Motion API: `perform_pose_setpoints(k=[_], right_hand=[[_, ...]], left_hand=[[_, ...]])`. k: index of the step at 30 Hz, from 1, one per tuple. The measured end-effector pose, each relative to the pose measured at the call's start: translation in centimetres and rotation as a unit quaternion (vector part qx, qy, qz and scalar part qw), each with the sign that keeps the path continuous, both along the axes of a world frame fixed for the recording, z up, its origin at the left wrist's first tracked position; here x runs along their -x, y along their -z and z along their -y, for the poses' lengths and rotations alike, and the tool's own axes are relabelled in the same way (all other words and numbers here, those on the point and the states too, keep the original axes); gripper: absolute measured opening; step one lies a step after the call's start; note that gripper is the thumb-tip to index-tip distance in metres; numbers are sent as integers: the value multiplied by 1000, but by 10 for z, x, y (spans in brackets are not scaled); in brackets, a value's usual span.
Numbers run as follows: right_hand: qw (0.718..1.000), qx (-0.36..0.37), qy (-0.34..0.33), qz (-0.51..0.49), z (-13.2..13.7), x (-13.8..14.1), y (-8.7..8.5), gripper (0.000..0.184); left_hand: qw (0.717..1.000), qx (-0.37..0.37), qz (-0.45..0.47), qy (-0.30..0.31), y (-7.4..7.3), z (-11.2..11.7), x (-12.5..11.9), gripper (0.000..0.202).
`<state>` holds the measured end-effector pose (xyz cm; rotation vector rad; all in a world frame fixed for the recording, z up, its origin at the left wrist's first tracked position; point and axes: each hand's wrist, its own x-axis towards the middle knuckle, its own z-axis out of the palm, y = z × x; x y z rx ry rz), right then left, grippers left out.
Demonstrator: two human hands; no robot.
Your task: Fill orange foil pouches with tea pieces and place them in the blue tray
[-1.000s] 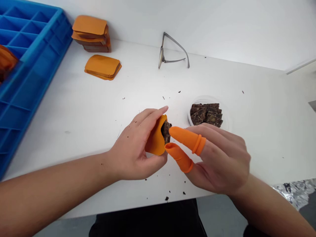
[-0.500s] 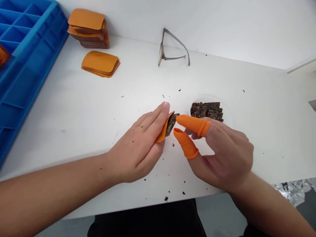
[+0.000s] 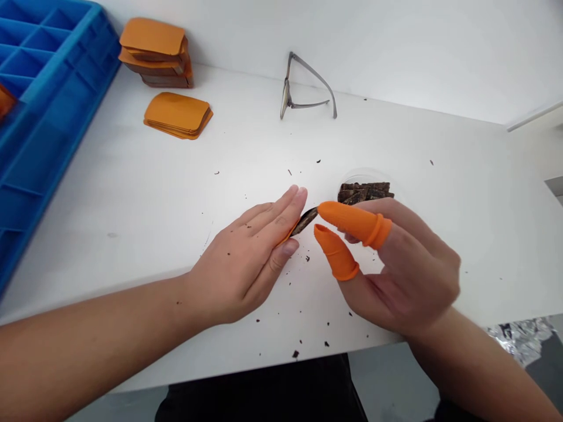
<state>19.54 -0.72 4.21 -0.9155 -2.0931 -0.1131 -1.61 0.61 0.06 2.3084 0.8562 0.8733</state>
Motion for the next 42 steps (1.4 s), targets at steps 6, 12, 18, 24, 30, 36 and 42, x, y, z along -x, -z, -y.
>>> perform_pose_setpoints(k=[6, 12, 18, 24, 30, 36, 42], right_hand=[[999, 2, -18, 49, -2, -5, -2, 11], [1000, -18, -6, -5, -1, -1, -3, 30], [997, 54, -28, -55, 1, 0, -6, 33], [989, 94, -54, -102, 2, -2, -9, 30], [982, 107, -79, -134, -3, -5, -7, 21], [972, 150, -110, -145, -5, -10, -4, 21], [978, 118, -112, -128, -6, -8, -4, 27]], left_hand=[[999, -11, 38, -8, 0, 2, 1, 51], [997, 3, 75, -22, -2, 5, 0, 57], [998, -27, 61, -18, -2, 4, -1, 59], [992, -97, 77, 27, -3, 1, -1, 61], [990, -128, 61, 26, -3, 1, -1, 60], [989, -112, 85, 34, -3, 4, 0, 60], [994, -67, 75, 49, 1, 11, 4, 62]])
